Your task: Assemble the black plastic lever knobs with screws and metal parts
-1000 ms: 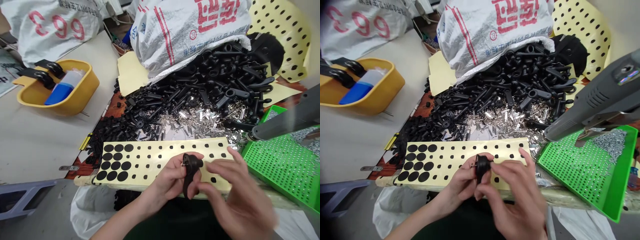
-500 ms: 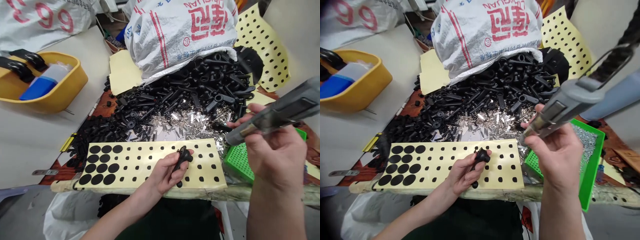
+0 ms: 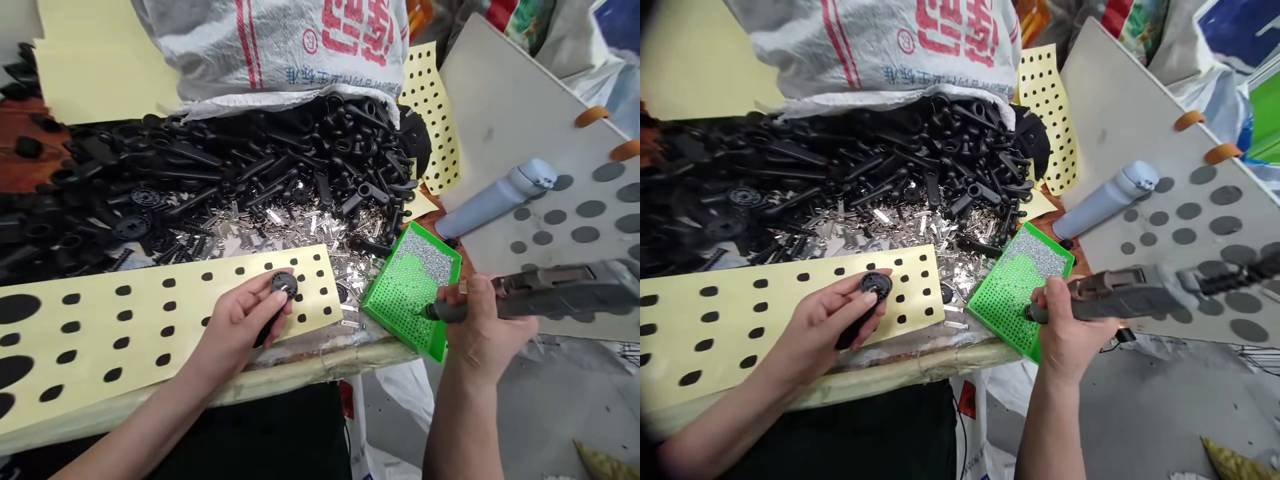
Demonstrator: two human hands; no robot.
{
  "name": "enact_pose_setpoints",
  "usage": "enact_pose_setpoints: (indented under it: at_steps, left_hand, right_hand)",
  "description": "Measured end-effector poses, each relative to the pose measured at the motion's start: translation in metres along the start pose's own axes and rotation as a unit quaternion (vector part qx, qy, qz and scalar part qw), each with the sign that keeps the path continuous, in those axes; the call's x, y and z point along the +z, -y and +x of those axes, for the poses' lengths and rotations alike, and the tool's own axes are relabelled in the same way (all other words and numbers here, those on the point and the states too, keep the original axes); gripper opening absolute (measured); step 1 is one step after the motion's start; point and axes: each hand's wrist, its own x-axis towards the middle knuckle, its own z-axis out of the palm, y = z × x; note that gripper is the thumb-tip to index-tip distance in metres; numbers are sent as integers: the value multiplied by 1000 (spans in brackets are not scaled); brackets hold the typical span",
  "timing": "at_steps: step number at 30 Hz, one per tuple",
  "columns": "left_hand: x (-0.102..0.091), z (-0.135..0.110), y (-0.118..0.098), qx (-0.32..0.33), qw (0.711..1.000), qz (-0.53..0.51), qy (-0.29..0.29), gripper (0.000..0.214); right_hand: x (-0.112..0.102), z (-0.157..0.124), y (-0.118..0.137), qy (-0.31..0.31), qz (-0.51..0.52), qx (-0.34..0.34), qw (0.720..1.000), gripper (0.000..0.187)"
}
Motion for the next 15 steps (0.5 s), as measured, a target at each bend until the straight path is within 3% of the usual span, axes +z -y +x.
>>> enact_pose_setpoints:
  at_steps: [6,15]
  left_hand:
    - [21,-6,14,-87,988,16,129,46]
    - [29,-7,25,-73,993,48,81,47]
  right_hand:
    - [2,2,-15,-48,27,-67,996,27]
    - [-3,3,-22,-34,34,-39,998,27]
